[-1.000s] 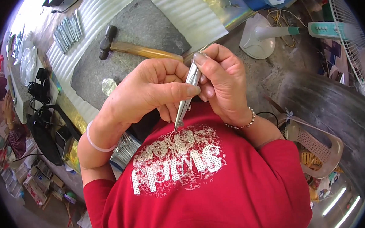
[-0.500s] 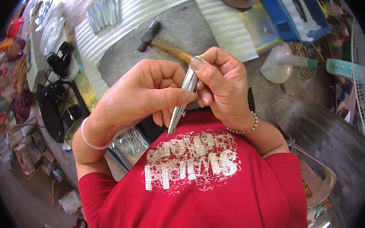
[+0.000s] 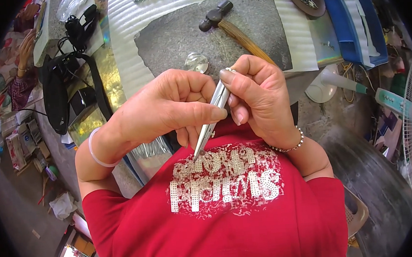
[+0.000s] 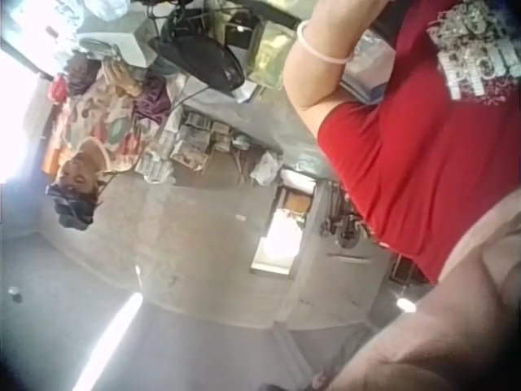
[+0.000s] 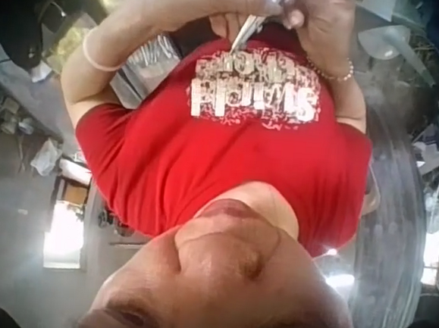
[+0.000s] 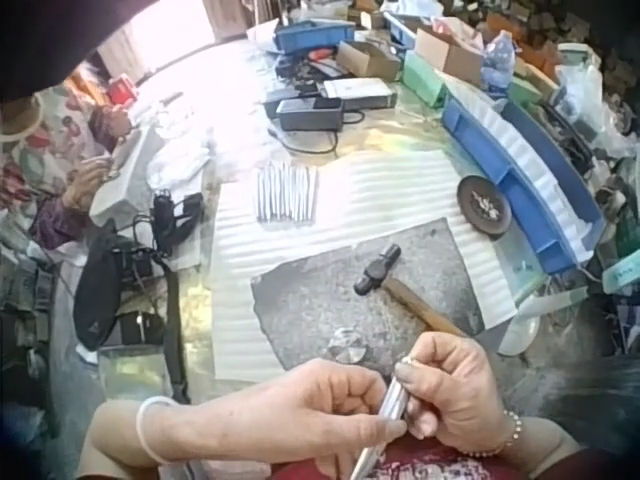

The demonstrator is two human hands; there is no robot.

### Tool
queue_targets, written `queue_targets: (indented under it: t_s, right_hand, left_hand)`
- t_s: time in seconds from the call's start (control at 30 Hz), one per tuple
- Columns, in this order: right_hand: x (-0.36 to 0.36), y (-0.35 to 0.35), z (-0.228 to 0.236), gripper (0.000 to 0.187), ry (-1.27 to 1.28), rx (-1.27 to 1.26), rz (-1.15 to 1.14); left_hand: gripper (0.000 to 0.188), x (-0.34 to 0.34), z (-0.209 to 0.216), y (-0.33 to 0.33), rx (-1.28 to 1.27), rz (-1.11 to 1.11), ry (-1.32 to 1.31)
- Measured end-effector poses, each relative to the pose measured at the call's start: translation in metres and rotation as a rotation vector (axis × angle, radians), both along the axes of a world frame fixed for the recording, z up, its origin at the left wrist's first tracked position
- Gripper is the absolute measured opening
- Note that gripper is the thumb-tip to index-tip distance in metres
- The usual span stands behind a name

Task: Using a hammer and a punch to assemble small metal components on a stone block.

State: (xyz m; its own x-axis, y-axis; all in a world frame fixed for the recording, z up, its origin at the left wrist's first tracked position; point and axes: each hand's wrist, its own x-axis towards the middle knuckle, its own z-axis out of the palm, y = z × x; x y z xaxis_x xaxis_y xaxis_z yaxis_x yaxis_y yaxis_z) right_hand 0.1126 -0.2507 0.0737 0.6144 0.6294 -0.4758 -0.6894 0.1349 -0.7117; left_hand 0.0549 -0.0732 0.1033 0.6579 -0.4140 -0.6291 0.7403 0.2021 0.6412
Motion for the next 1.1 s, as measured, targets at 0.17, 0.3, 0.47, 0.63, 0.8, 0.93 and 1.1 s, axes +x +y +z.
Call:
queue_targets:
  t_s: [0.17, 0.3, 0.47, 0.63, 0.8, 0.93, 1.1]
  right_hand:
    - [-0.005, 0.003, -0.002, 0.014, 0.029, -0.008, -0.012]
    - [-0.006, 0.004, -0.004, 0.014, 0.047, -0.010, -0.015]
    - [-0.010, 0.005, -0.006, 0.015, -0.024, -0.006, -0.039]
    - [-0.008, 0.004, -0.005, 0.016, -0.076, 0.021, -0.070]
    - [-0.004, 0.005, -0.002, 0.017, -0.049, 0.022, -0.098]
    - [-0.002, 0.005, -0.003, 0.017, -0.043, 0.011, -0.105]
    - [-0.002, 0.004, -0.005, 0.017, -0.033, 0.028, -0.101]
  left_hand:
    - [0.017, -0.004, -0.004, 0.002, -0.037, 0.015, 0.015]
    - [0.017, -0.005, -0.010, 0.004, -0.037, 0.014, 0.011]
    - [0.016, -0.002, -0.005, 0.006, 0.029, -0.056, -0.038]
    - [0.015, 0.005, -0.003, 0.009, 0.083, -0.121, -0.128]
    - [0.017, 0.011, -0.006, 0.010, 0.061, -0.137, -0.156]
    - [0.017, 0.014, -0.007, 0.009, 0.048, -0.130, -0.137]
    - [0.016, 0.015, -0.006, 0.008, 0.034, -0.125, -0.098]
